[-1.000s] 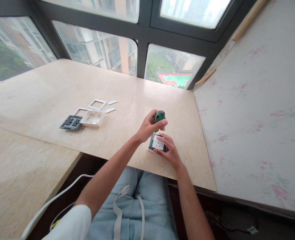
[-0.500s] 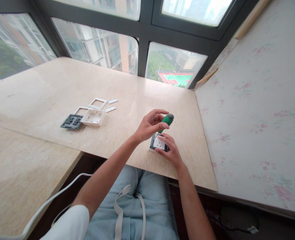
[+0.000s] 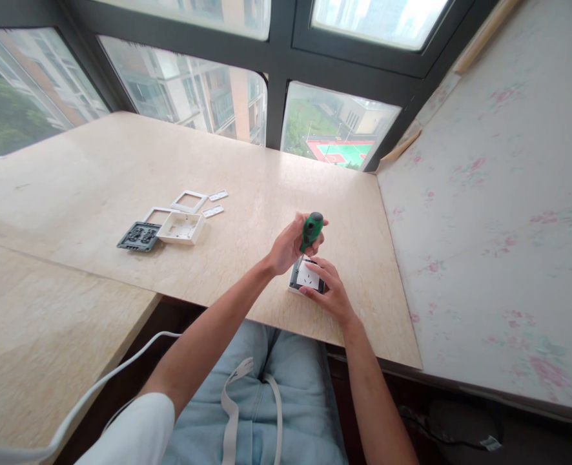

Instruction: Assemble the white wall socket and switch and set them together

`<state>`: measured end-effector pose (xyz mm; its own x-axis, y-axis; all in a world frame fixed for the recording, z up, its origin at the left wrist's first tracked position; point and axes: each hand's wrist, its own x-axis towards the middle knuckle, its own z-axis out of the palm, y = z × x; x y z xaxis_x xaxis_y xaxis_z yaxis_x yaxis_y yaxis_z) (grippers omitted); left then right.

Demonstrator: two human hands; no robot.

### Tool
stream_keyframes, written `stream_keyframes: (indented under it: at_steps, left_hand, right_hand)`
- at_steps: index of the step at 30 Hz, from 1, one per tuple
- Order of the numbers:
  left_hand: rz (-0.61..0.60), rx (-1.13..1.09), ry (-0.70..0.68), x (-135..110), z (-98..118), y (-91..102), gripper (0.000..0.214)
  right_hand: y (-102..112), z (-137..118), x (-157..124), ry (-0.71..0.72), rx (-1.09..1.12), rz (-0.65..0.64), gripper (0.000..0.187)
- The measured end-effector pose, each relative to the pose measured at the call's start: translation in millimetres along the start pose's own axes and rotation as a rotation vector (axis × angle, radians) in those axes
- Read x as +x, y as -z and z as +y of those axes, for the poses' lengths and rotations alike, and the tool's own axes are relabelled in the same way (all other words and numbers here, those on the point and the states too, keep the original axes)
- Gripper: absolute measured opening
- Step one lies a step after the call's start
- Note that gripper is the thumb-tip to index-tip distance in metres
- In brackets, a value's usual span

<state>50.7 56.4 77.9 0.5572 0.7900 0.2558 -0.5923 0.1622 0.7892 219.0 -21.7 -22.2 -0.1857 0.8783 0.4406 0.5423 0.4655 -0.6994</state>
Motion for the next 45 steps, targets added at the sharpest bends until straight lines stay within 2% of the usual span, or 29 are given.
stream_keyframes:
  at_steps: [5,7,11,16,20,23,30,34,38,41,45]
  left_hand:
    - [0.008,0.032,-0.048,0,0,1.7,0.055]
    - [0.001,0.046,-0.01,0,1,1.2,0.055]
    - [-0.088,0.06,0.09,5,4,-1.1,0.066]
    - [-0.074,0.033,0.17,17,4,-3.2,0.079]
    - [-0.125,0.038,0.205,22,2,-2.4,0.082]
    - [-0.146,0.059,0.154,18,-2,-2.8,0.083]
    - [-0.074,0.155,0.003,6,-12,2.4,0.078]
    - [-0.081,0.21,-0.043,2,-5,7.4,0.059]
    - [-0.079,0.227,-0.02,-4,6,3.1,0.054]
    - [-0.014,0.235,-0.07,-7,12,-4.1,0.049]
    - [0.125,0.417,-0.272,-10,14,-11.4,0.043]
  right_hand:
    - [0,0,0,0.009,0.003,-0.004,0.054]
    - [0,0,0,0.0,-0.003,-0.005,0.054]
    - [0,0,0,0.005,0.004,0.004,0.053]
    - [0,-2,1,0.0,0.015,-0.001,0.052]
    - [0,-1,0,-0.01,0.009,-0.003,0.053]
    - [-1,1,-1,-0.021,0.003,0.004,0.053]
    - [-1,1,-1,-0.025,0.004,0.002,0.053]
    - [1,0,0,-0.009,-0.008,-0.009,0.054]
    - [2,-2,0,-0.003,-0.016,-0.01,0.054]
    - [2,-2,-1,0.0,-0.014,-0.011,0.053]
    - [1,-2,-1,-0.019,-0.02,-0.007,0.053]
